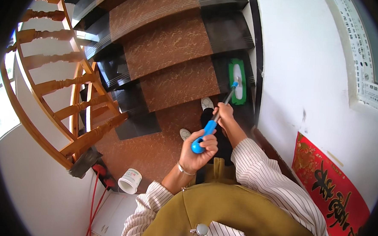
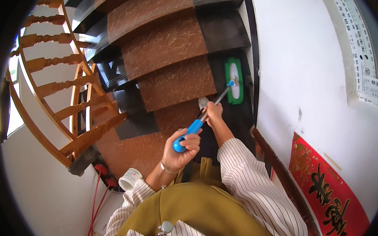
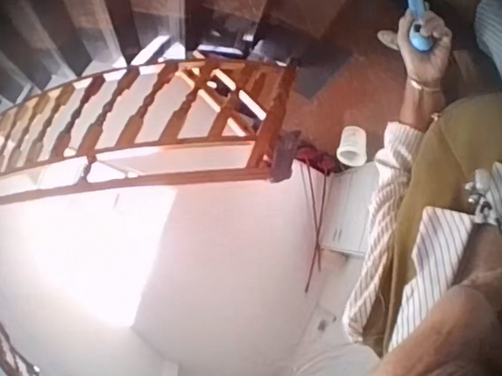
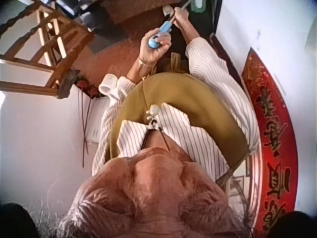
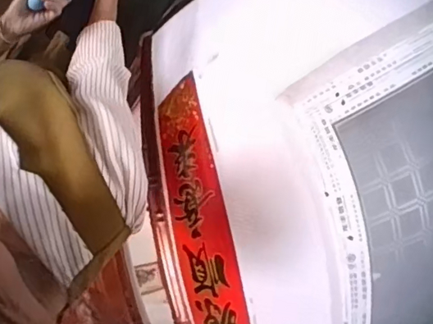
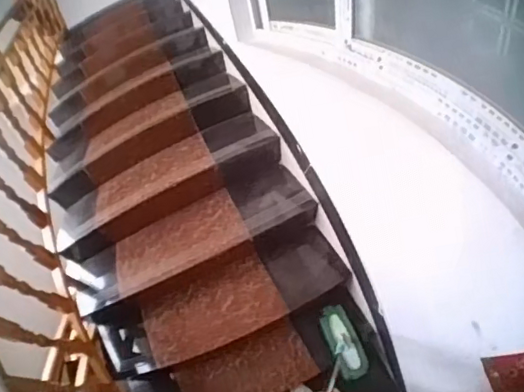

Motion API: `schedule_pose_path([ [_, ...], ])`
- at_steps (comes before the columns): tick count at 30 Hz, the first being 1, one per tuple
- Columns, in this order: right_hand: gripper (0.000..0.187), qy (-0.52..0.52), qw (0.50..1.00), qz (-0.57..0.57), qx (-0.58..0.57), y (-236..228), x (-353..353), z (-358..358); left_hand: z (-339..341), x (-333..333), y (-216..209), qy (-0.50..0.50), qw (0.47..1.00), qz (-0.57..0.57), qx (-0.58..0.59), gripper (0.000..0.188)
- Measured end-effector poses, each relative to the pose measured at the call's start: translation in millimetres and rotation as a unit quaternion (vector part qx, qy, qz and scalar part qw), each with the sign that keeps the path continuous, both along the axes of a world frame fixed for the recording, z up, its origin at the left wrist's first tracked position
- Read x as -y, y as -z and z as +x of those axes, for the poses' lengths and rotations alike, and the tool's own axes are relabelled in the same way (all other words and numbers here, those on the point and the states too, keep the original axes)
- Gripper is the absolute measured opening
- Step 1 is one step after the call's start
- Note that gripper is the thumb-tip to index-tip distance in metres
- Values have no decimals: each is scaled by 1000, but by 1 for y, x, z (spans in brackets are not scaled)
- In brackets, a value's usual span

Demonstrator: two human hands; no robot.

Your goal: The person mops a spiral staircase using a flat mop and a bucket of water. They clean each step and the landing, dip the mop into the bucket to wet it, and continue mopping the stairs and floor area.

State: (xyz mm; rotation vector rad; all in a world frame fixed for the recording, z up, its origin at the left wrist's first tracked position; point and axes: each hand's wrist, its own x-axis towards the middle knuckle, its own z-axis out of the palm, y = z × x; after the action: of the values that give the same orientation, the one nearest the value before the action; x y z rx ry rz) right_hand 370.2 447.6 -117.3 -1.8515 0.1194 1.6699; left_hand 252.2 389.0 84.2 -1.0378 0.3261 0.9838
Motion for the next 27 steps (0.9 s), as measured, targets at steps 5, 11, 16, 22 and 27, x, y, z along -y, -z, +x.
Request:
schedule_pose_path([
  [5,19,-300,936,-47,178,55,48,-86,-55,63,-9,-170,982,-73,43,43],
  [11,50,-484,864,-36,131,-3,138,-221,-124,182,-27,-316,945,-82,-10,46],
  [16,52,-560,827,-3,50,-7,201,-283,-152,241,-37,-220,958,-121,-139,25],
  [22,23,-452,887,14,-94,4,254,-269,-129,242,-41,124,933,-89,-327,17],
  [27,16,-444,891,30,-89,22,206,-168,-85,183,-50,161,960,-70,-220,19],
])
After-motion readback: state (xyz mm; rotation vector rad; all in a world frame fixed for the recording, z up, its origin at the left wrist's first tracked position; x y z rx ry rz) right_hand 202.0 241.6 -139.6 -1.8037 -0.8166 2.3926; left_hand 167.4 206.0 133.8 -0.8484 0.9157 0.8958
